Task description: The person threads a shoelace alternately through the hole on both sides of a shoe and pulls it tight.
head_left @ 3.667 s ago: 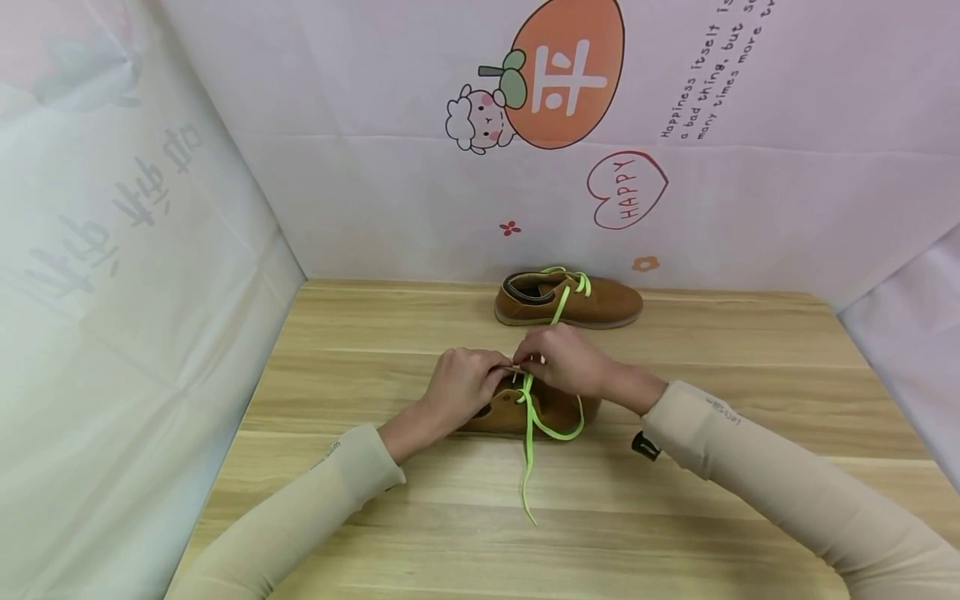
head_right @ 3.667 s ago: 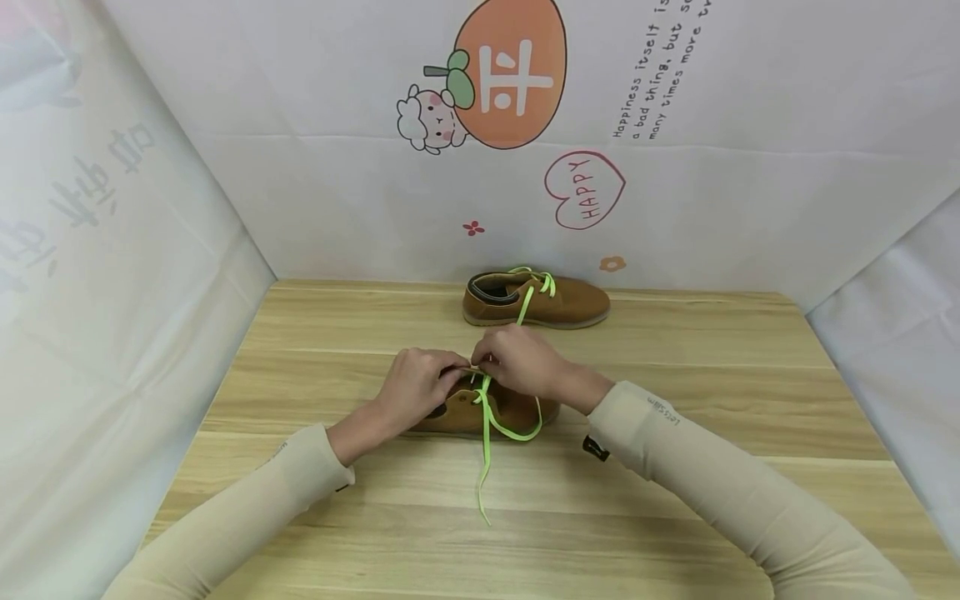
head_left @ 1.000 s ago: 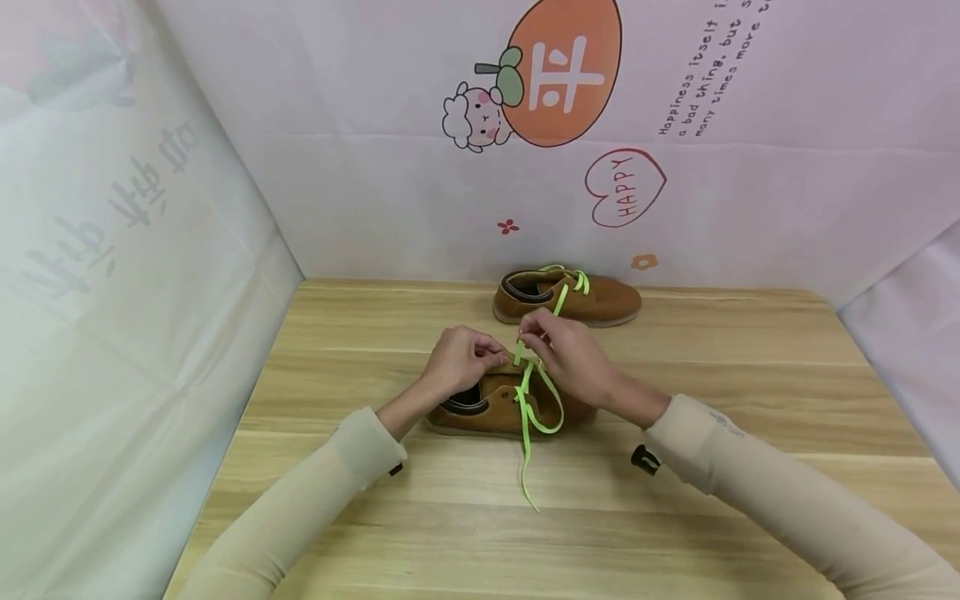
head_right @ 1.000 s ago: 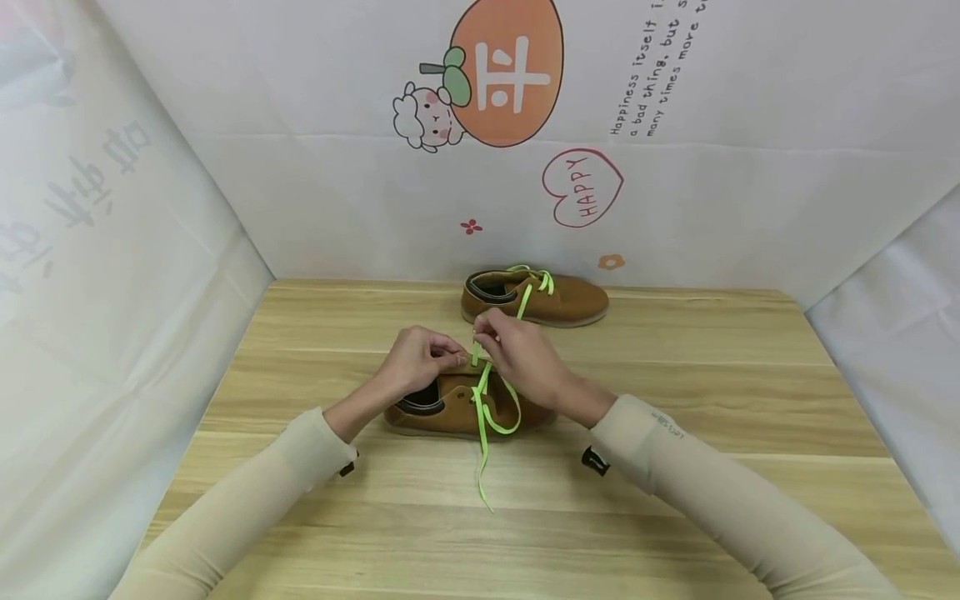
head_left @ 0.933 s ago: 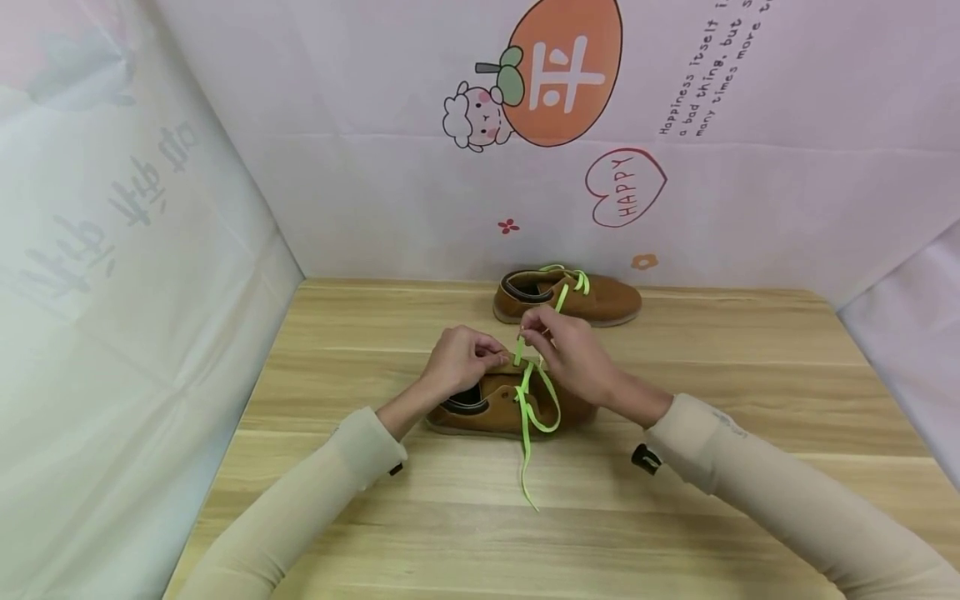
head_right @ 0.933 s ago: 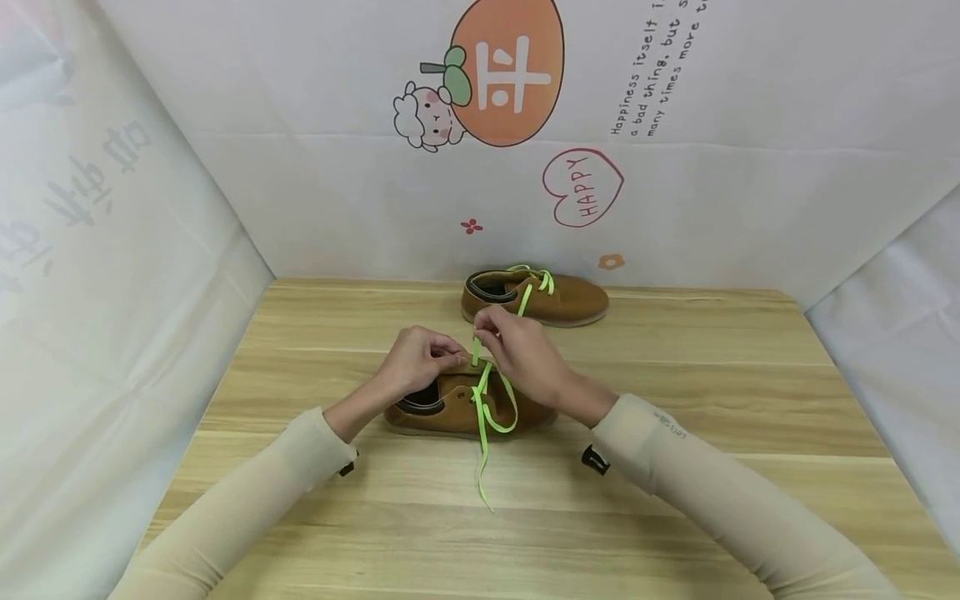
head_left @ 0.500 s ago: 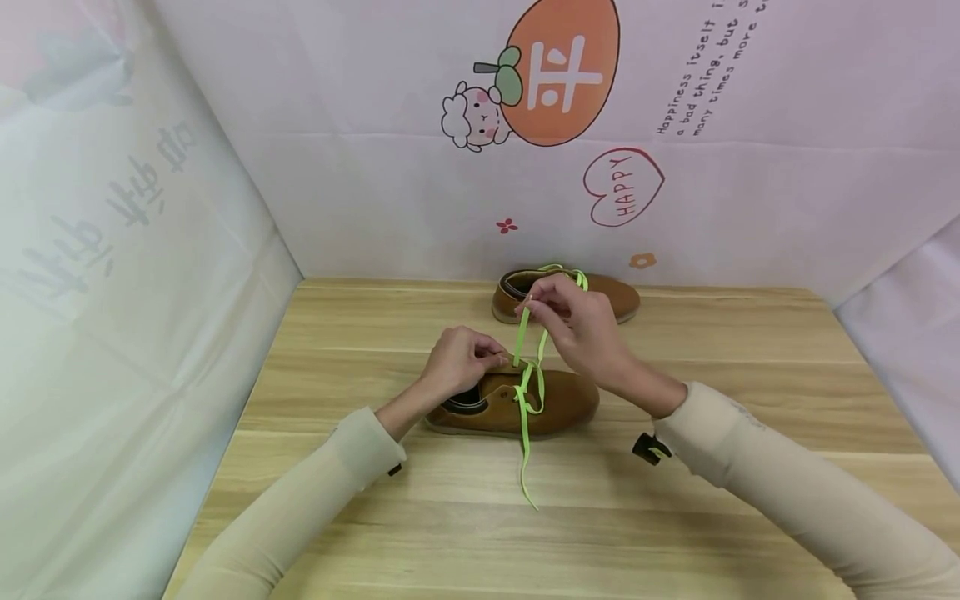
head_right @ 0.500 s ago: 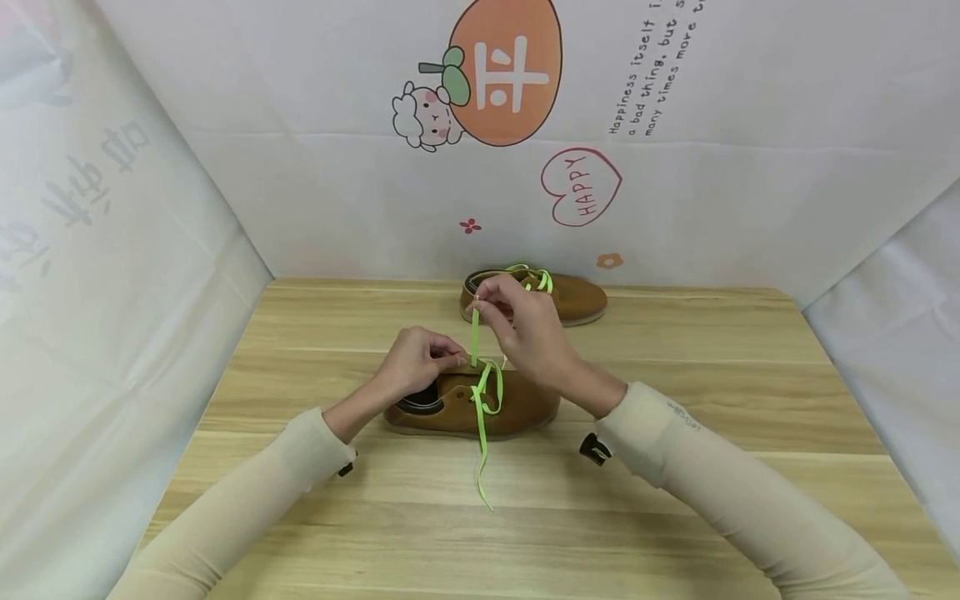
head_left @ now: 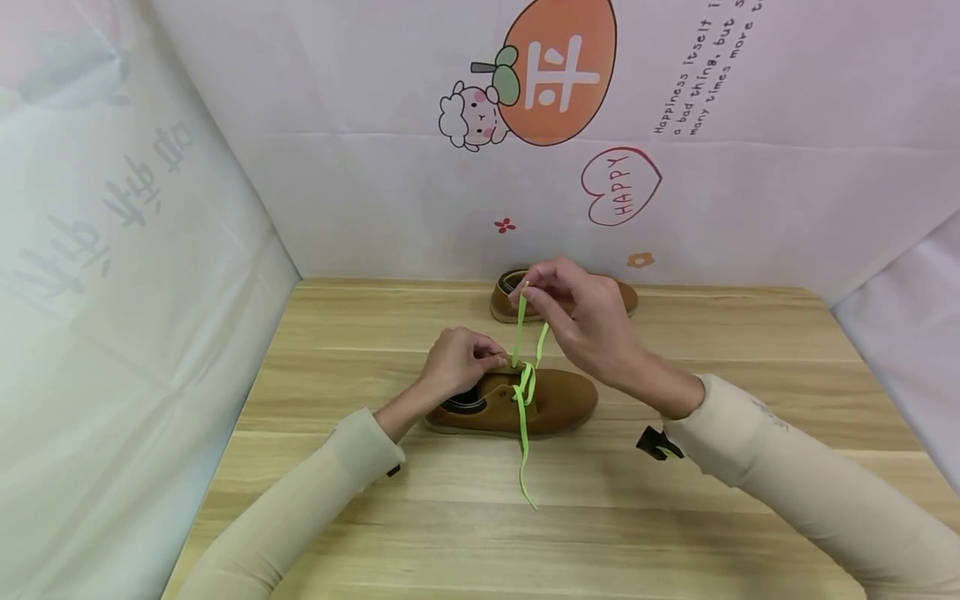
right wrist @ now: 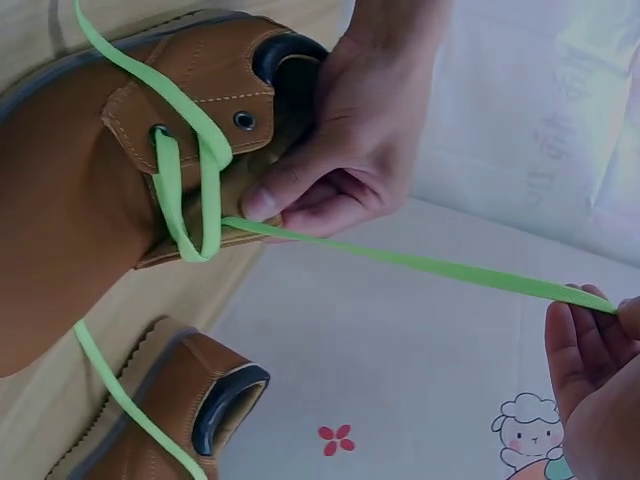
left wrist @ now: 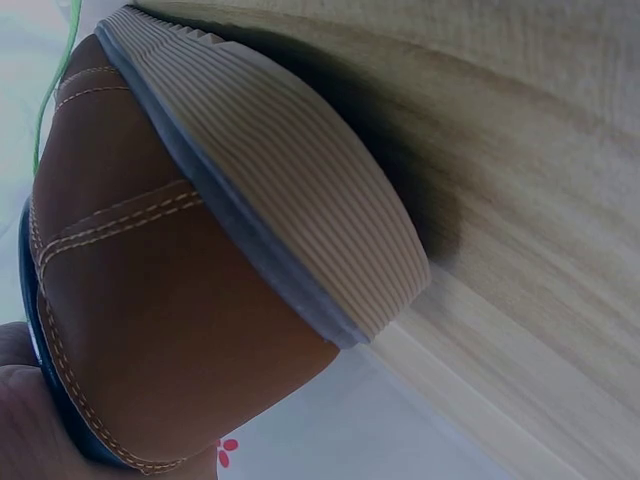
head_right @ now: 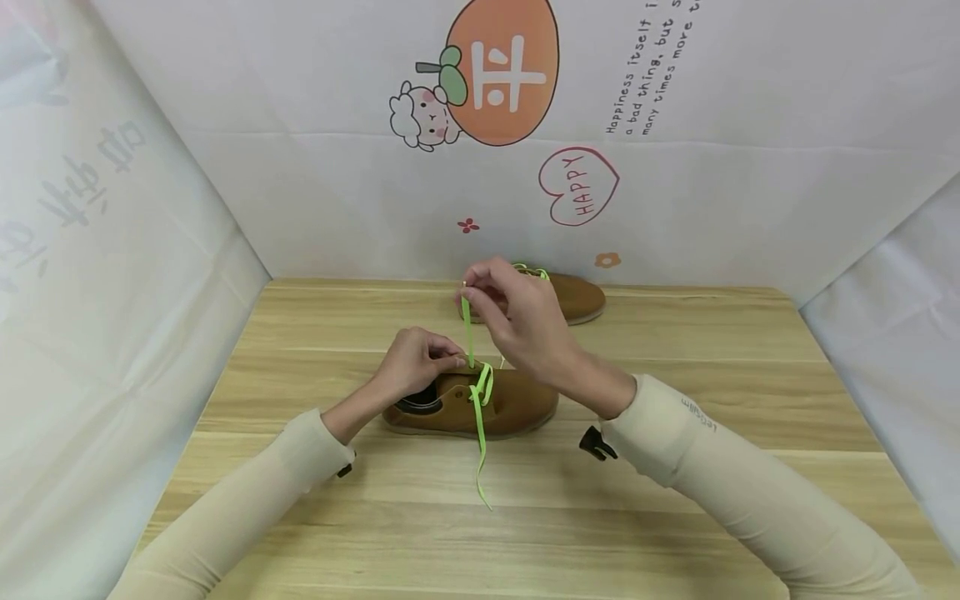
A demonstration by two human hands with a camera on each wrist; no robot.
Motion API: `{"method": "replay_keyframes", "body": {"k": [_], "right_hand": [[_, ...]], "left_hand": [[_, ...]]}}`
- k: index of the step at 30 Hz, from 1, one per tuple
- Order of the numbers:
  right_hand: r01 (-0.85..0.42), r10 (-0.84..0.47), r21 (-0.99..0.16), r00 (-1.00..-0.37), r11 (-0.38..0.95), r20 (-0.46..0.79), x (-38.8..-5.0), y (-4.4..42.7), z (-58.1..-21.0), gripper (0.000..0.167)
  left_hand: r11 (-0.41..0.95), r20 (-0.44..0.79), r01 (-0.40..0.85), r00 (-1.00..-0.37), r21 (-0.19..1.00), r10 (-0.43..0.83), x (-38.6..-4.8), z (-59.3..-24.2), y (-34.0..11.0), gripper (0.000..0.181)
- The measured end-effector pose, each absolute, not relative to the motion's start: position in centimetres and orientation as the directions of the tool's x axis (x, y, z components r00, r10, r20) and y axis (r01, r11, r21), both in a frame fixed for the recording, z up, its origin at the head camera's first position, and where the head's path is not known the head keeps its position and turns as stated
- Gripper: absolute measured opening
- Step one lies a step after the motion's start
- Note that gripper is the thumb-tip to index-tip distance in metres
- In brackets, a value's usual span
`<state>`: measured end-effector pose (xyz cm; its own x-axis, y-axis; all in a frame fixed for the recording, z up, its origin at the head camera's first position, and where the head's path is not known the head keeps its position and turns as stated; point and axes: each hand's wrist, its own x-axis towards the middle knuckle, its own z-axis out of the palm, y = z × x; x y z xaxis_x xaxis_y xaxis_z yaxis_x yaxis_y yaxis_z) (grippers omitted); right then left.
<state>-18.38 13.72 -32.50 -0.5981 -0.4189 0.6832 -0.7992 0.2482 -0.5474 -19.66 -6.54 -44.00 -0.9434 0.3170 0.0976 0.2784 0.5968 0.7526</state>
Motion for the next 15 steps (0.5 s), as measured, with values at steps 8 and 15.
{"method": "replay_keyframes", "body": {"k": [8, 15], "right_hand": [[-0.813, -0.413, -0.518, -0.582, 0.266, 0.700, -18.5, 13.4, -31.5, 0.009], [-0.802, -0.370, -0.544, -0.596, 0.246, 0.713, -18.2, 13.4, -31.2, 0.011]], "left_hand": [[0.609, 0.110, 0.290, -0.942, 0.738, 0.316, -19.6, -44.0, -6.6, 0.005], [0.616, 0.133, 0.310, -0.939, 0.724, 0.317, -19.3, -43.7, -6.6, 0.004]]}}
